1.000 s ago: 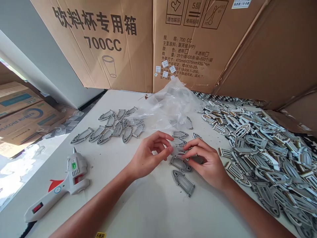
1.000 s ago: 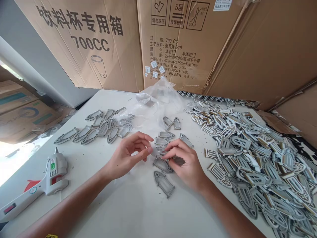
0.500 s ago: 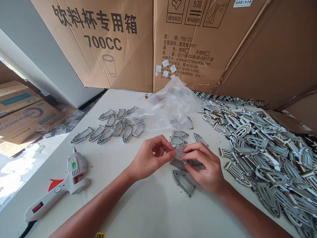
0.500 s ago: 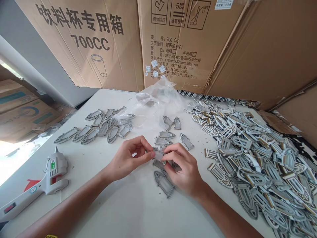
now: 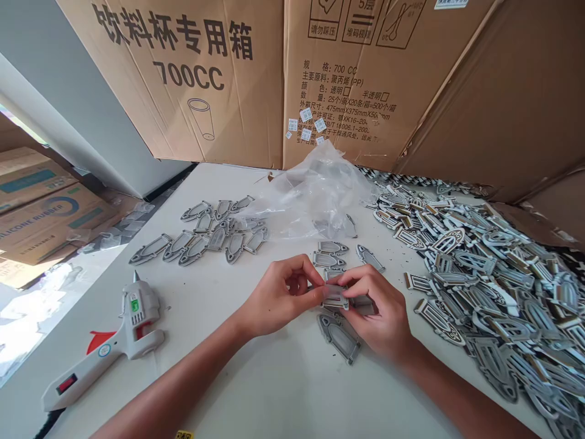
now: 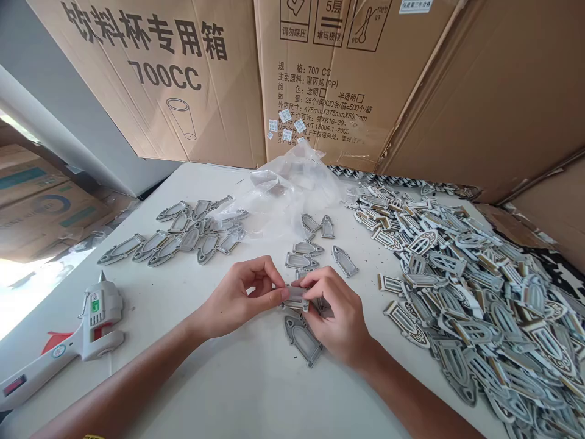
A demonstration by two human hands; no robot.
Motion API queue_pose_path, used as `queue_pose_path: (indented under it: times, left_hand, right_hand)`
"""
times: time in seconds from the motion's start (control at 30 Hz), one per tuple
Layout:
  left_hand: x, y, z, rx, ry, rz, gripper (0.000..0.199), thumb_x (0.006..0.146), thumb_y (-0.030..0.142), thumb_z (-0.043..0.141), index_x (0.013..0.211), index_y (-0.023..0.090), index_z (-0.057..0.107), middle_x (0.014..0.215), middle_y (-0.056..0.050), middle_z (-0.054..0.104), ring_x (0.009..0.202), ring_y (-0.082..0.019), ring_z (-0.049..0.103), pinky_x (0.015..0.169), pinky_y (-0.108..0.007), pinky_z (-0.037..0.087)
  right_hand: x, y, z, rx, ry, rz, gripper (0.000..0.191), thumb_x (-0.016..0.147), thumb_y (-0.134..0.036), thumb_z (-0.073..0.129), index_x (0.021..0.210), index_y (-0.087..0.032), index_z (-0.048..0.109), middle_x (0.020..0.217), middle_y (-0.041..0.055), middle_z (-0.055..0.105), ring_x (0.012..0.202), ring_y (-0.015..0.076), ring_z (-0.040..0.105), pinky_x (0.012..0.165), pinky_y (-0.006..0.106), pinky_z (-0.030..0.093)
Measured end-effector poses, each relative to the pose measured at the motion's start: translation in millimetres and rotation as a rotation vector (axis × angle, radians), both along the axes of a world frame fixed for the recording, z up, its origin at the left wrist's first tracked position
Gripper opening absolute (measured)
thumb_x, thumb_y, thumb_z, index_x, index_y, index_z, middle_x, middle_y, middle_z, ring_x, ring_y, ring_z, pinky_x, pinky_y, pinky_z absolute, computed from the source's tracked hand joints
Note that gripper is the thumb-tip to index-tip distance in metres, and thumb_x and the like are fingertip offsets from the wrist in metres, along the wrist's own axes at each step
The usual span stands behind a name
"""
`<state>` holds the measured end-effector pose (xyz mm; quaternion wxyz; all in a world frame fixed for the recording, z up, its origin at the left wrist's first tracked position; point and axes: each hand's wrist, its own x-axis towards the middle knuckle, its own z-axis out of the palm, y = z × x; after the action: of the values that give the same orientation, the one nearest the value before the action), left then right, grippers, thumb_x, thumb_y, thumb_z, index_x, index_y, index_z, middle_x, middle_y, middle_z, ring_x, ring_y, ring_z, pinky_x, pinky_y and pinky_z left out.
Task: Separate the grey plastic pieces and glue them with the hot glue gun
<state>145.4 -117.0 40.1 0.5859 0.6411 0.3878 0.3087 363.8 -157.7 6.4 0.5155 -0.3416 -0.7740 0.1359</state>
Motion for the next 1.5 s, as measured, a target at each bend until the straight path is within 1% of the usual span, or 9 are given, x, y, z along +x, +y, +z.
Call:
queue_pose_path:
  times: [0.17,0.33,0.63,0.8,1.1,1.23,1.3,1.4,1.5]
  left_hand:
    - [2.1,2.0,2.4,-0.095,-0.074,-0.030,0.032,0.088,0.043,0.084,0.085,0.017,0.064,0.060,0.007,0.051,0.056,-0.008,0.035,0.055,-0.027,0.027]
    - [3.4,3.0,5.4,-0.140,-0.139,-0.031,0.036,0.084,0.044,0.087,0.084,0.017,0.064,0.059,0.008,0.049,0.055,-0.007,0.033,0.053,-0.026,0.024]
    - [2.9,0.4,6.3,-0.112,-0.130,-0.040,0.029,0.087,0.036,0.083,0.081,0.017,0.062,0.058,0.009,0.045,0.055,-0.007,0.030,0.052,-0.027,0.022]
    - [2.7,-0.2,6.7,-0.080,-0.099,-0.027,0.023,0.088,0.030,0.080,0.080,0.018,0.061,0.058,0.009,0.045,0.056,-0.008,0.032,0.053,-0.027,0.024]
    - [2.2,-0.5,4.4,-0.028,-0.052,-0.026,0.023,0.087,0.032,0.080,0.079,0.019,0.064,0.058,0.009,0.045,0.056,-0.008,0.031,0.054,-0.027,0.025]
    - [2.1,-0.6,1.1,0.106,0.008,0.020,0.017,0.087,0.030,0.081,0.080,0.020,0.068,0.068,0.005,0.056,0.063,-0.010,0.034,0.060,-0.028,0.030]
    - [2.1,-0.6,-0.3,0.175,0.024,0.025,0.014,0.087,0.029,0.081,0.083,0.021,0.070,0.077,0.003,0.061,0.067,-0.011,0.037,0.064,-0.028,0.033]
    - [1.7,-0.1,-0.9,0.268,0.056,0.030,0.012,0.087,0.032,0.083,0.091,0.024,0.074,0.094,0.000,0.064,0.074,-0.013,0.043,0.069,-0.028,0.039]
    - [0.8,0.7,0.6,0.266,0.088,0.028,0.027,0.087,0.038,0.083,0.110,0.026,0.074,0.109,-0.003,0.066,0.085,-0.015,0.051,0.076,-0.029,0.043]
  right_hand:
    - [-1.5,-0.6,3.2,0.185,-0.090,-0.069,0.030,0.091,0.014,0.058,0.095,-0.015,0.054,0.103,0.0075,0.063,0.105,0.0199,0.074,0.087,0.031,0.064]
    - [-5.2,-4.3,6.9,0.316,-0.146,-0.119,0.033,0.090,0.018,0.056,0.092,-0.015,0.054,0.101,0.0074,0.063,0.107,0.0221,0.074,0.083,0.031,0.067]
    - [-8.0,-4.5,8.2,0.343,-0.150,-0.136,0.032,0.091,0.019,0.056,0.089,-0.013,0.054,0.099,0.0076,0.062,0.105,0.0230,0.074,0.080,0.032,0.067]
    - [-6.5,-4.3,5.8,0.342,-0.161,-0.135,0.032,0.092,0.018,0.055,0.089,-0.014,0.054,0.099,0.0073,0.062,0.105,0.0229,0.073,0.079,0.032,0.067]
    - [-6.0,-5.8,1.7,0.349,-0.168,-0.108,0.031,0.090,0.020,0.058,0.089,-0.011,0.054,0.099,0.0100,0.061,0.105,0.0268,0.073,0.078,0.034,0.065]
    - [-5.1,-5.9,2.6,0.350,-0.170,-0.118,0.031,0.089,0.020,0.058,0.088,-0.011,0.054,0.100,0.0101,0.062,0.104,0.0267,0.073,0.077,0.034,0.065]
    - [-4.9,-6.4,3.1,0.357,-0.169,-0.120,0.030,0.090,0.019,0.057,0.088,-0.011,0.053,0.100,0.0095,0.061,0.105,0.0265,0.073,0.077,0.034,0.065]
    - [-5.0,-7.2,3.4,0.361,-0.167,-0.131,0.029,0.092,0.016,0.056,0.089,-0.013,0.054,0.101,0.0081,0.061,0.106,0.0253,0.073,0.077,0.034,0.066]
    - [-5.3,-7.1,3.1,0.364,-0.143,-0.127,0.029,0.091,0.015,0.056,0.091,-0.014,0.056,0.101,0.0075,0.060,0.105,0.0247,0.074,0.079,0.035,0.068]
